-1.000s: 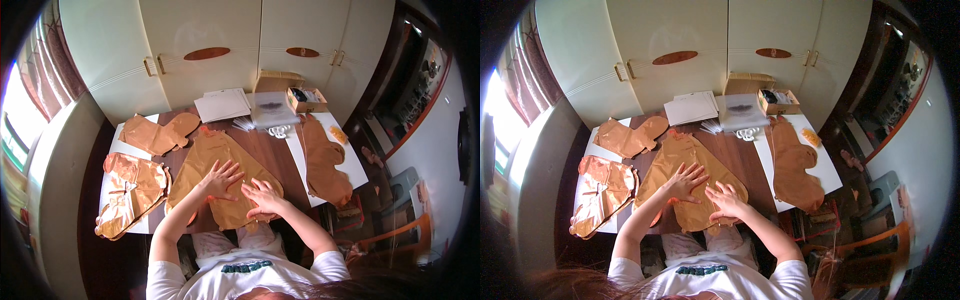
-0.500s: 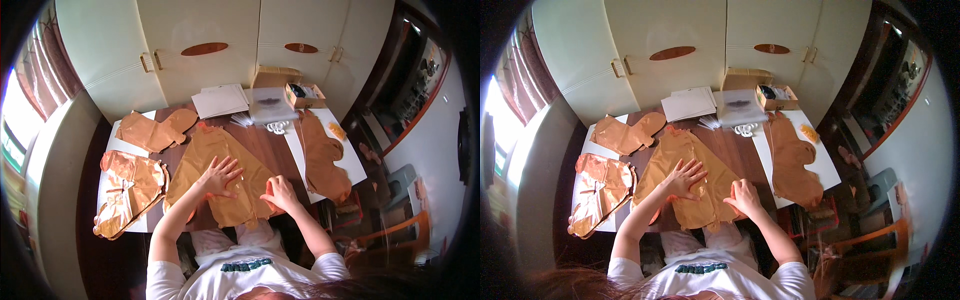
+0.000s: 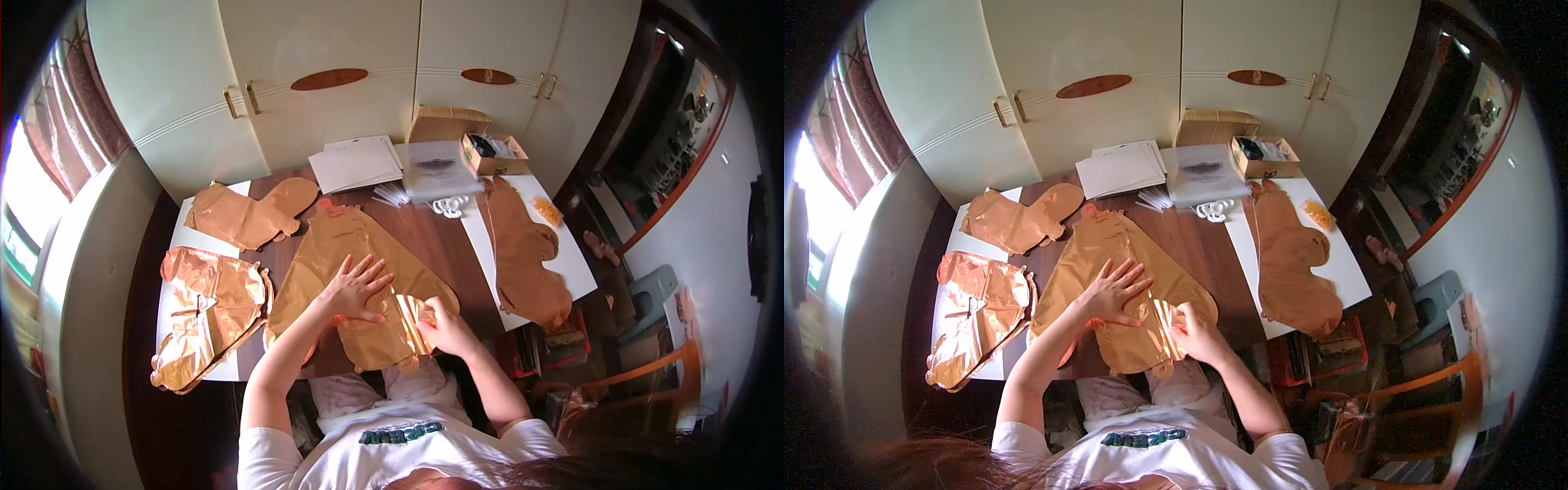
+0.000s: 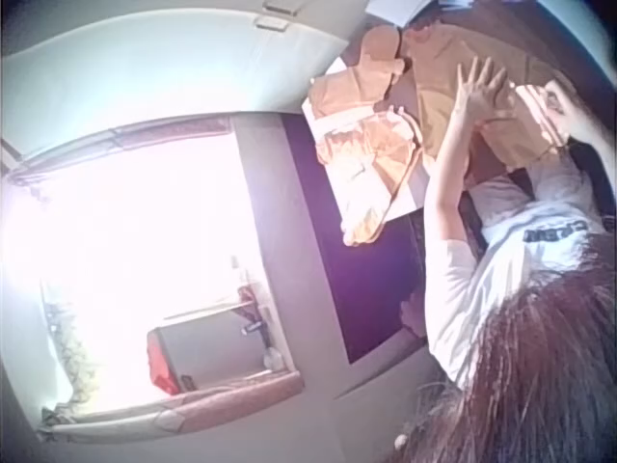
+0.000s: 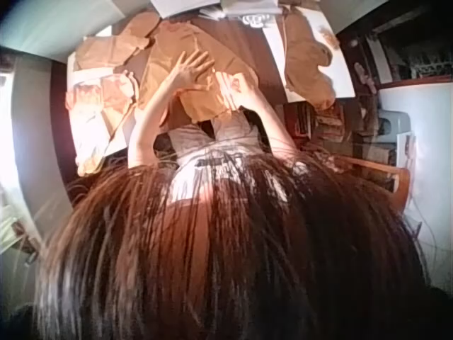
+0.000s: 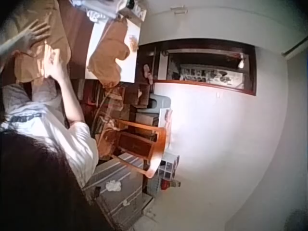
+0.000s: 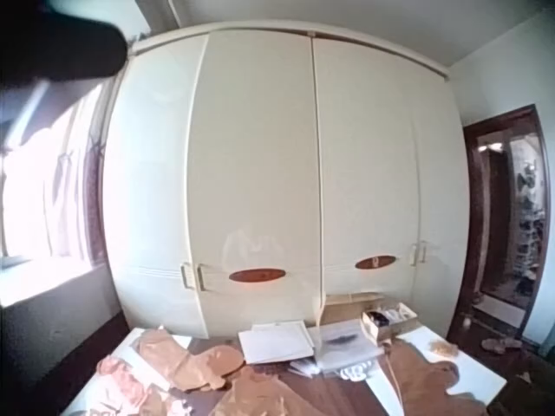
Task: Folding metallic decorative paper and placing items into plastic sleeves with cardboard inserts.
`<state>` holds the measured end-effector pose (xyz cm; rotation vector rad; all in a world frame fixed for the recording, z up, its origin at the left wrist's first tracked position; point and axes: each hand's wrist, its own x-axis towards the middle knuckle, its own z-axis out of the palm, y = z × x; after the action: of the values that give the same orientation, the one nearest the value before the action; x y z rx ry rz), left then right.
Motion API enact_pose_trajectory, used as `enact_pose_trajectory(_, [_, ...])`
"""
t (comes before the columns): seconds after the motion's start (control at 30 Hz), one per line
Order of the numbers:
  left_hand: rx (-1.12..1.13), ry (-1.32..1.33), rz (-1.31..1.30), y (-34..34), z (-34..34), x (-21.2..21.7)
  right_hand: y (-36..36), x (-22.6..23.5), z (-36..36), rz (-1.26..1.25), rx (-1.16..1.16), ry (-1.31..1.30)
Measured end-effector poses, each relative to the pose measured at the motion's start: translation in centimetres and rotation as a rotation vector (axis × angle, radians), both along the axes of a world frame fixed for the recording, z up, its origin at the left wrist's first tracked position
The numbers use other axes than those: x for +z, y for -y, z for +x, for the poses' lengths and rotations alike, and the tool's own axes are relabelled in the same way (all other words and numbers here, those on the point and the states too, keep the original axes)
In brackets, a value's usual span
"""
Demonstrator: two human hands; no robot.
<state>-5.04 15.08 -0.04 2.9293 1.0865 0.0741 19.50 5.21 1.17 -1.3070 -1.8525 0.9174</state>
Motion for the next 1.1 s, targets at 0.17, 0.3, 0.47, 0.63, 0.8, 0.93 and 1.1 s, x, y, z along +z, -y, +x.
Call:
enact_pose_trajectory(0.17, [-0.004, -0.012, 0.014, -0.1, 0.2, -0.1, 1.1, 0.0, -5.2, 0.027, -0.015, 0.090])
enact_pose_trajectory(0.3, [0.004, -0.114, 0.033, -0.4, 0.1, -0.3, 1.6, -1.8, -7.8, 0.267, 0.044, 0.162])
enact_pose_trajectory(0.47, [0.010, -0.048, -0.046, -0.1, 0.3, 0.3, 2.1, -2.6, -7.9, 0.453, 0.060, 0.276])
enact_pose_trajectory(0.63, [0.006, -0.113, -0.020, -0.5, 0.1, -0.2, 2.2, -3.4, -7.6, 0.481, 0.112, 0.214])
enact_pose_trajectory(0.8, [-0.007, 0.013, -0.047, -1.1, -0.4, -1.5, 2.6, -2.2, -7.4, 0.471, 0.144, 0.195])
enact_pose_trajectory(0.93, [-0.006, 0.025, -0.015, -0.5, 0.1, -0.6, 2.8, -1.5, -7.0, 0.458, 0.207, 0.190])
enact_pose_trajectory(1.1, [-0.005, -0.006, -0.012, -0.2, 0.0, -0.2, 0.8, -1.4, -5.0, 0.352, 0.296, -0.009])
